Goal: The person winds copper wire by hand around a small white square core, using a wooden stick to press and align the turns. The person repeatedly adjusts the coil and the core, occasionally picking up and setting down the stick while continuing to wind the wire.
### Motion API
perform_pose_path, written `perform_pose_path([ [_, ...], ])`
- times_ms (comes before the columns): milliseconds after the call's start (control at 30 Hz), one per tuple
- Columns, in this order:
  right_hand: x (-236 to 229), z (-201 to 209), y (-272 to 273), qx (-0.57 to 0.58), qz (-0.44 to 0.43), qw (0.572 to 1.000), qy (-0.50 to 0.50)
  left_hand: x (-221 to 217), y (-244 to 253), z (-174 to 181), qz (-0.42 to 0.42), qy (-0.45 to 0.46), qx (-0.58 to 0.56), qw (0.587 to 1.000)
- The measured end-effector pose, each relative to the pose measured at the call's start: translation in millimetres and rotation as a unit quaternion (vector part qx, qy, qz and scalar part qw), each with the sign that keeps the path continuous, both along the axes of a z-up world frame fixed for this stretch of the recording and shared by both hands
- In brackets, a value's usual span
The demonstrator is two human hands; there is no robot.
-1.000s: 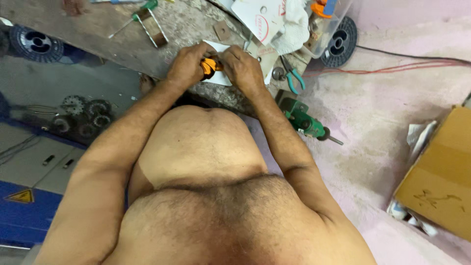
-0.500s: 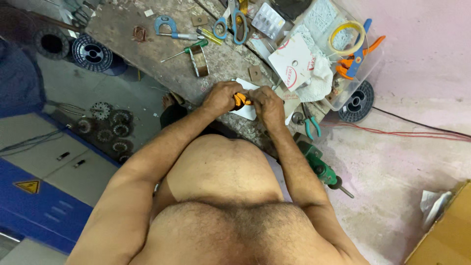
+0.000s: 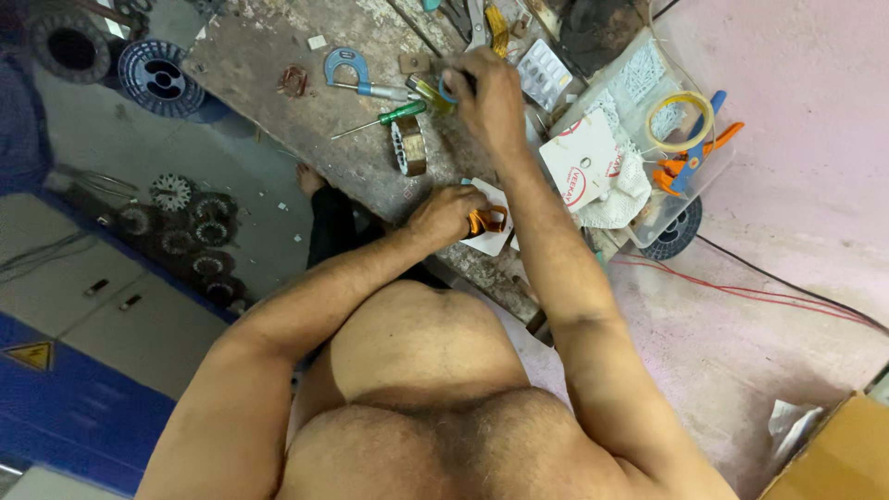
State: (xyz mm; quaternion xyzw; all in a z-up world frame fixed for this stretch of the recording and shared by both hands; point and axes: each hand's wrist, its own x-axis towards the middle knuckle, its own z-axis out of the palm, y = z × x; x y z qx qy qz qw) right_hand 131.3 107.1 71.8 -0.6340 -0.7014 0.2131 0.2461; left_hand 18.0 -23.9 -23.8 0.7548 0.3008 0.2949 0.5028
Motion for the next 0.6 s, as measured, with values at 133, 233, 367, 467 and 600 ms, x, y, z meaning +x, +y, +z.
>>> perform_pose_path([
  [133,-24.2,-28.4,42.7,0.042,-0.019,0.998,-0.043,0.5,0.0,-2.6,-0.003,-0.011,0.016,1.000],
  [233,-36.3,-42.7,53.7,-0.013,-0.059,0.995,-0.075,-0.5,-2.1,-1.8,0.003,-0.016,-0.009,1.000],
  [367,-46.8,-57.1,59.4,0.002,-0.088,0.990,-0.112,-2.6,2.4,-1.8,-0.006,-0.030,-0.002,1.000],
  [467,-47.5,-66.9,60.0,0.006,-0.102,0.987,-0.127,-2.9,3.2,-2.1,-0.019,-0.003,-0.040,0.999],
  [600,-46.8,-75.3,60.5,0.004,-0.118,0.987,-0.106,-2.1,4.0,-4.4,-0.038,0.004,-0.066,0.997],
])
